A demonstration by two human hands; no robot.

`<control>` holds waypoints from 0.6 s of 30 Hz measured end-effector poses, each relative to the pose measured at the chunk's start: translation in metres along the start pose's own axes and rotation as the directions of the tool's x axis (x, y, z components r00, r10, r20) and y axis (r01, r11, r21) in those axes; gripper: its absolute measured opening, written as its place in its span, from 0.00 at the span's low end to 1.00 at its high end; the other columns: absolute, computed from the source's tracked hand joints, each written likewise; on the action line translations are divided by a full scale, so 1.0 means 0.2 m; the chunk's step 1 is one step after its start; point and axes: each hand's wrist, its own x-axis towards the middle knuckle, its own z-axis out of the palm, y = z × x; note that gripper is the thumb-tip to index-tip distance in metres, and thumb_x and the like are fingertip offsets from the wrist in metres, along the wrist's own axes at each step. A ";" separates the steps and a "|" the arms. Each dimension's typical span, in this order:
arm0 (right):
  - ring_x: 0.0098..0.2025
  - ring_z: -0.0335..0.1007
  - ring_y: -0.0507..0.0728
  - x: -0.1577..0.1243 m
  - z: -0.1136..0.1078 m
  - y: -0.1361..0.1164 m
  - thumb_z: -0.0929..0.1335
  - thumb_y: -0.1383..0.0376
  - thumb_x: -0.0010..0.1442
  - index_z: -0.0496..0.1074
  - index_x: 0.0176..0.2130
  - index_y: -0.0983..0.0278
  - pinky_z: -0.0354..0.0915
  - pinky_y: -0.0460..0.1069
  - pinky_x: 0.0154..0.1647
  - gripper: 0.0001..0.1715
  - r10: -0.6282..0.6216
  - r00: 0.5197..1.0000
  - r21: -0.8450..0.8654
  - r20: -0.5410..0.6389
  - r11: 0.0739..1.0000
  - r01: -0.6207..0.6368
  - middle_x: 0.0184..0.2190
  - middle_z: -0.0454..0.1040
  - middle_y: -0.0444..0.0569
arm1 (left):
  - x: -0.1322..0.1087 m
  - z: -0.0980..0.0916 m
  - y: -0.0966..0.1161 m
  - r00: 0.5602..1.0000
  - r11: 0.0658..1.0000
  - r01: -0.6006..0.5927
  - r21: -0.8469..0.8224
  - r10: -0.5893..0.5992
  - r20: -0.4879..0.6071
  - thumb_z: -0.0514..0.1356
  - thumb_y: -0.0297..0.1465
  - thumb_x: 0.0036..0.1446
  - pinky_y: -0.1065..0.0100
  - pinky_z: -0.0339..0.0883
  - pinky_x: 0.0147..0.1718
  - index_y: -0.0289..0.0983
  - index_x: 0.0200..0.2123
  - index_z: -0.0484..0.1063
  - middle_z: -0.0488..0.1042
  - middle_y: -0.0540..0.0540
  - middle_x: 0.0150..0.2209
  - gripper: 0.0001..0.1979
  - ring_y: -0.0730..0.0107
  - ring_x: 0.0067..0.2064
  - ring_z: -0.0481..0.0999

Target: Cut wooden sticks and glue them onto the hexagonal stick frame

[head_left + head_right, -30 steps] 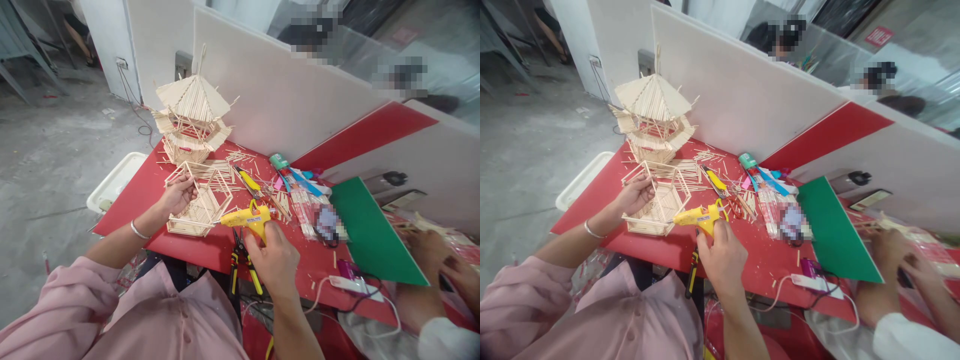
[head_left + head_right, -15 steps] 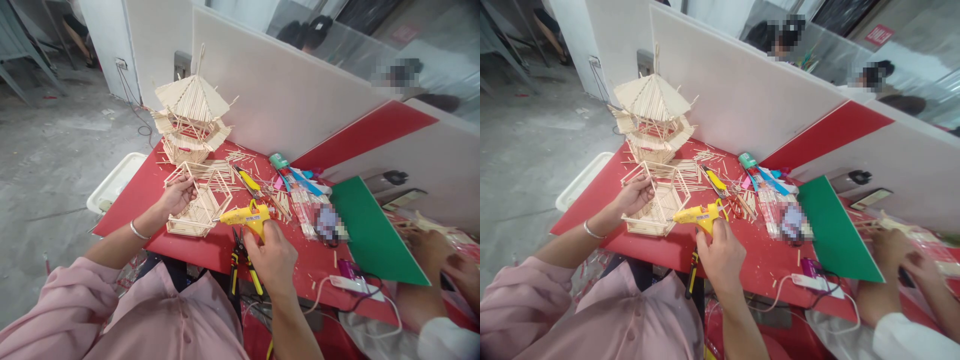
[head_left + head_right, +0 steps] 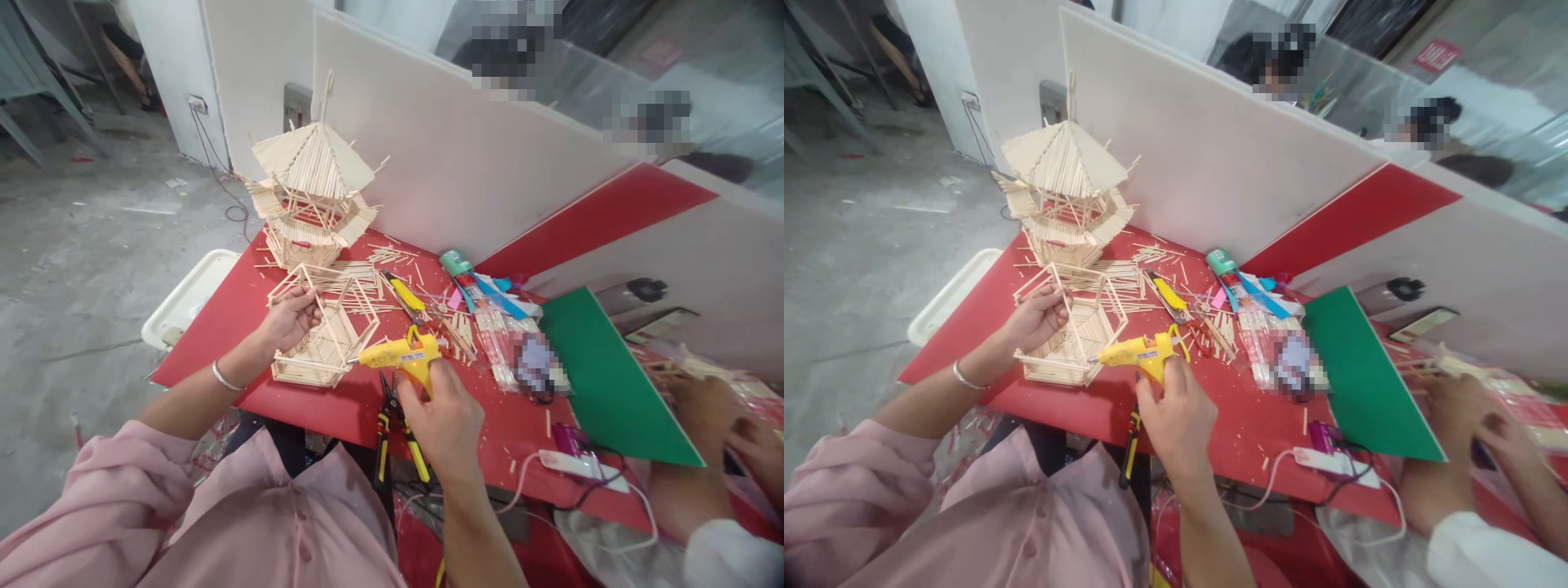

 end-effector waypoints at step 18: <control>0.26 0.65 0.55 0.00 0.02 0.01 0.62 0.54 0.62 0.69 0.36 0.63 0.51 0.47 0.26 0.16 0.080 0.996 0.016 0.024 0.997 -0.081 0.24 0.69 0.46 | 0.00 0.00 0.00 1.000 1.000 -0.014 0.015 0.014 0.004 0.55 0.21 0.64 0.80 0.69 0.19 0.31 0.32 0.70 0.75 0.48 0.23 0.08 0.79 0.19 0.73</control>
